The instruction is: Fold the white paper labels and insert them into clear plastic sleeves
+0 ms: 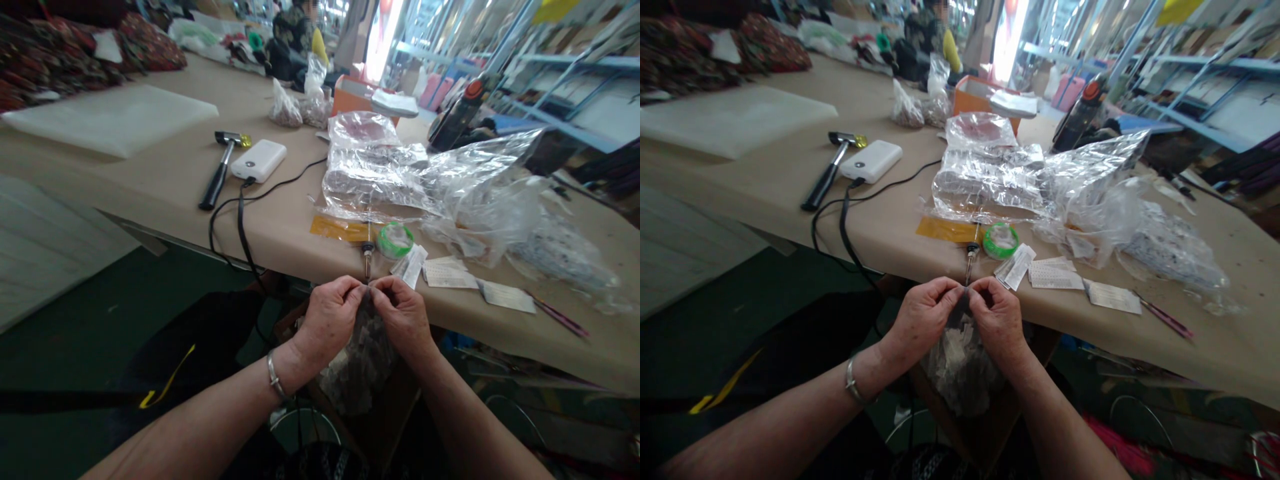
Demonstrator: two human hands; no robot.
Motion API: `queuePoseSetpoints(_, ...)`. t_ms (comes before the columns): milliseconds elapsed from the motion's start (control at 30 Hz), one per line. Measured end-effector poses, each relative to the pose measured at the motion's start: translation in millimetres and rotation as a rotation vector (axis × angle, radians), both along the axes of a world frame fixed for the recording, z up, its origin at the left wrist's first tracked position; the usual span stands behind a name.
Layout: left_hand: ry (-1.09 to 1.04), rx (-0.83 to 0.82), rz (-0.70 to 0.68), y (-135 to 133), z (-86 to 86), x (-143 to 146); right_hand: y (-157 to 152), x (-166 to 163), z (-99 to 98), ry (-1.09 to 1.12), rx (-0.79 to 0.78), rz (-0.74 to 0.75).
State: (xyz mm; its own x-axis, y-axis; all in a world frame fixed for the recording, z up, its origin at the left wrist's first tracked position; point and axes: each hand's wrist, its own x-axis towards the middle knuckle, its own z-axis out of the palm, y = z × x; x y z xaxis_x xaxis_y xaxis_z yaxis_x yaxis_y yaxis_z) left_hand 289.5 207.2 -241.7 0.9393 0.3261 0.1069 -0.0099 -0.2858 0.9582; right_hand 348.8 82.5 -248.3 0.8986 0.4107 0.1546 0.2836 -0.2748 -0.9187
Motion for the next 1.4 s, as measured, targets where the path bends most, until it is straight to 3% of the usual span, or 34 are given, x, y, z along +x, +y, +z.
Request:
queuePoseSetpoints(533, -0.012, -0.021, 0.005, 1.0, -3.4, 4.2, 1.7, 1.3, -3.0, -0.057, -0.002, -0.023)
queuePoseSetpoints(667, -0.002, -0.021, -0.01, 0.9, -1.5, -2.8, -9.3, -8.8, 1.9, -0.056, -0.032, 0.042)
queuePoseSetpoints(767, 0.05, -0.02, -0.016, 4.0, -4.1, -7.8, -27.8, -11.6, 8.5, -0.254, -0.171, 0.066)
queuePoseSetpoints(933, 0.082, -0.024, 0.102, 11.3, -15.4, -10.1, -58.8, 11.2, 8.9, -0.786, -0.481, -0.086)
queuePoseSetpoints(1067, 0.137, -0.023, 0.066, 8.8, -20.9, -13.9, -68.0, 26.5, -3.5, -0.9, -0.715, -0.097)
queuePoseSetpoints(1267, 0.148, -0.155, -0.037, -10.8, -19.3, -14.4, -74.4, 29.5, -6.1, -0.956, -0.583, -0.133)
queuePoseSetpoints(1400, 0.273, -0.533, -0.111, -31.1, -9.1, -9.2, -80.8, 24.9, -0.4, -0.958, -0.414, -0.143)
